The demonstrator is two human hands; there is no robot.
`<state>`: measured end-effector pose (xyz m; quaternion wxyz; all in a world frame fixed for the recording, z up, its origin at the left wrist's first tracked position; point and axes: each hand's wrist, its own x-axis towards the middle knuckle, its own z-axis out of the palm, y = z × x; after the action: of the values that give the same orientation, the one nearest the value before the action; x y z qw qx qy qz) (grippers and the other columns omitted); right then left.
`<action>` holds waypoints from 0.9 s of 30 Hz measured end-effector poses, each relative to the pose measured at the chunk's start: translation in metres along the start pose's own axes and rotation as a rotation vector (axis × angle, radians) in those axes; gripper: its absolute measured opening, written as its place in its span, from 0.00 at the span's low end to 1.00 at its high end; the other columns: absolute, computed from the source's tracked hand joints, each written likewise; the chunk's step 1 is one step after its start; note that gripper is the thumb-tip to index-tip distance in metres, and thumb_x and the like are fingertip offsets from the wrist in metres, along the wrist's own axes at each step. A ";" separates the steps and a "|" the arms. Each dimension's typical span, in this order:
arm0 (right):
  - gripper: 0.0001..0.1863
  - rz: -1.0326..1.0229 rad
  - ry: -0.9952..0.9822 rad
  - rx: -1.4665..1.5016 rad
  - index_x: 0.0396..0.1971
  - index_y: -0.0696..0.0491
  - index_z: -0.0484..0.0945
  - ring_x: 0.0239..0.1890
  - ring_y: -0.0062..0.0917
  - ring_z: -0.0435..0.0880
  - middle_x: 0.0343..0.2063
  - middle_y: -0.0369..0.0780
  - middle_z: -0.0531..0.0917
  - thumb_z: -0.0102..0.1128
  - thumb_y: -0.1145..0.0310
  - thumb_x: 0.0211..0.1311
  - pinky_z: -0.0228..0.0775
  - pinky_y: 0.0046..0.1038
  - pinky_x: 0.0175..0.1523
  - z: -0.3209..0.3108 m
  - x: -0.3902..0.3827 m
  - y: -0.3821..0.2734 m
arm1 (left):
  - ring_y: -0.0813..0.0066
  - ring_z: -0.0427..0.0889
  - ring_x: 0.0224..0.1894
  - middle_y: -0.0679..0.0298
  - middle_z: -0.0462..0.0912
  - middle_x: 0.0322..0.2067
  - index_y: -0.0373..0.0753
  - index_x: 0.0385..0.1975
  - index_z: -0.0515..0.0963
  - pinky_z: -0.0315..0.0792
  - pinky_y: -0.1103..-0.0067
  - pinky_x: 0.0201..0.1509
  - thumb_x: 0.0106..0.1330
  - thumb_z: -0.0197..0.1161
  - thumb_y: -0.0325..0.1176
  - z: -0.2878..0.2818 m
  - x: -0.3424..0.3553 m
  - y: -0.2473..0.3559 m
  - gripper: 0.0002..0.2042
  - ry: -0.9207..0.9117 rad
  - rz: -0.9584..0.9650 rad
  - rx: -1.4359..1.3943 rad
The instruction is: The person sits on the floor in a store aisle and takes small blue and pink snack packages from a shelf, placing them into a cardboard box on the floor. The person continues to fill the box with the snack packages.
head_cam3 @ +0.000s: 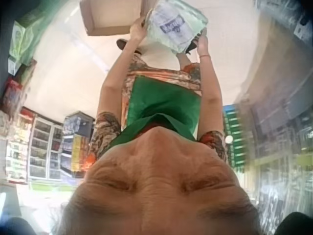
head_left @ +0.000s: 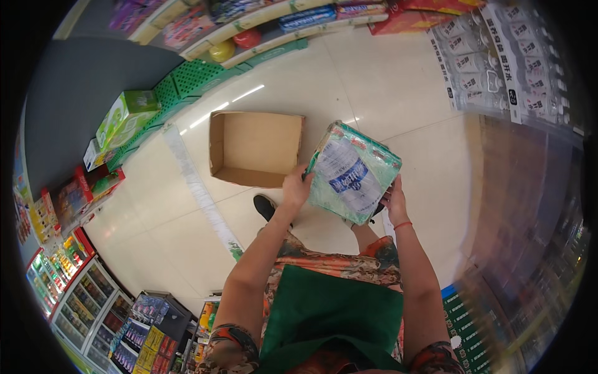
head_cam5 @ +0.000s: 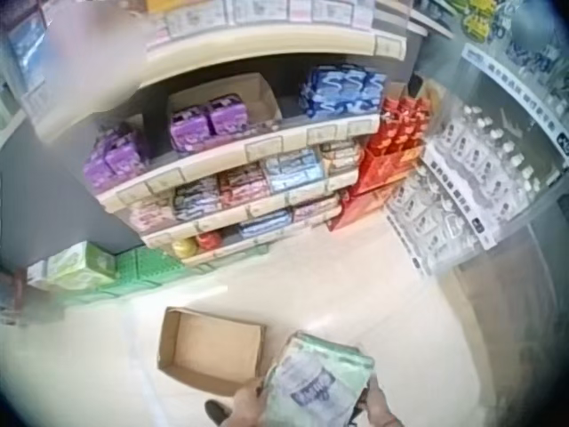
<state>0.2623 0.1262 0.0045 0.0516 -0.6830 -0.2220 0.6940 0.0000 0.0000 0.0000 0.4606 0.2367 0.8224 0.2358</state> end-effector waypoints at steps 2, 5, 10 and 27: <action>0.44 -0.024 -0.016 0.109 0.60 0.53 0.60 0.52 0.30 0.72 0.51 0.42 0.72 0.36 0.30 0.58 0.61 0.35 0.58 0.010 0.008 0.014 | 0.54 0.77 0.41 0.55 0.77 0.39 0.44 0.46 0.76 0.71 0.67 0.44 0.54 0.62 0.29 0.000 0.011 -0.007 0.17 0.061 0.113 0.049; 0.42 0.024 0.025 0.183 0.62 0.50 0.58 0.51 0.31 0.72 0.54 0.42 0.70 0.32 0.31 0.60 0.63 0.35 0.55 -0.045 0.045 0.024 | 0.57 0.77 0.34 0.53 0.76 0.33 0.39 0.44 0.76 0.70 0.69 0.39 0.57 0.60 0.27 0.075 0.037 0.004 0.14 0.170 0.300 0.000; 0.42 0.086 -0.022 0.302 0.63 0.50 0.55 0.55 0.34 0.68 0.57 0.41 0.67 0.31 0.31 0.60 0.57 0.39 0.59 -0.048 0.074 0.055 | 0.55 0.77 0.35 0.53 0.77 0.36 0.41 0.46 0.75 0.70 0.69 0.40 0.57 0.59 0.26 0.102 0.058 -0.007 0.15 0.120 0.242 0.100; 0.42 0.220 -0.135 0.233 0.66 0.56 0.44 0.66 0.45 0.54 0.66 0.51 0.49 0.42 0.41 0.64 0.47 0.44 0.66 -0.046 0.046 0.057 | 0.52 0.72 0.53 0.47 0.72 0.52 0.38 0.58 0.66 0.67 0.67 0.55 0.60 0.58 0.32 0.145 -0.008 -0.009 0.24 -0.187 0.134 0.156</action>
<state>0.3172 0.1037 -0.0585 0.0392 -0.6446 -0.0669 0.7606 0.1281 0.0131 -0.0672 0.4986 0.3471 0.7741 0.1782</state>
